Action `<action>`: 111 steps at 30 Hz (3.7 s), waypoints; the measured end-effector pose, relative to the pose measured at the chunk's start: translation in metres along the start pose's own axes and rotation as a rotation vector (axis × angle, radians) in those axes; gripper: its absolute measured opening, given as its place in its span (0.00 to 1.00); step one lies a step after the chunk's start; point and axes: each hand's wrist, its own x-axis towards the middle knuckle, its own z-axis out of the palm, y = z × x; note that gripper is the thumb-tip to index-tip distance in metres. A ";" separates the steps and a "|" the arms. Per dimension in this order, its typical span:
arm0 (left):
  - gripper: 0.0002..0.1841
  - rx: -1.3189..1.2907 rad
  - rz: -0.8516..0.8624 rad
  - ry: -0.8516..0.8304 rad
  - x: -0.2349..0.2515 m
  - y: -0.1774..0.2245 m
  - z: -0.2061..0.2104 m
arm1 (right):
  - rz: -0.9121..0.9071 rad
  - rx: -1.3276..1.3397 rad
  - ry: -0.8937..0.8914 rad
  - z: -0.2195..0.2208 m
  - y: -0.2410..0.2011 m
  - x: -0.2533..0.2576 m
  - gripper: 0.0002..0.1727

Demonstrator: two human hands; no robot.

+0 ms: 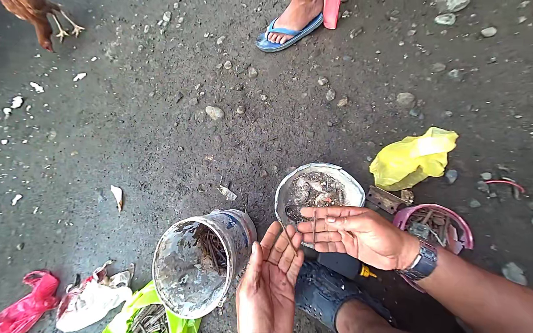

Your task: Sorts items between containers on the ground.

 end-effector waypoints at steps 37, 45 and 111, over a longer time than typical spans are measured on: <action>0.10 1.396 0.321 1.255 -0.099 0.141 -0.167 | 0.086 -0.199 -0.237 0.030 0.030 0.012 0.35; 0.30 0.239 0.541 0.610 -0.098 0.128 -0.151 | 0.102 -0.126 -0.148 0.007 0.025 0.006 0.34; 0.22 0.065 0.515 0.396 -0.024 0.070 -0.083 | 0.043 -0.099 -0.056 -0.020 0.017 -0.003 0.34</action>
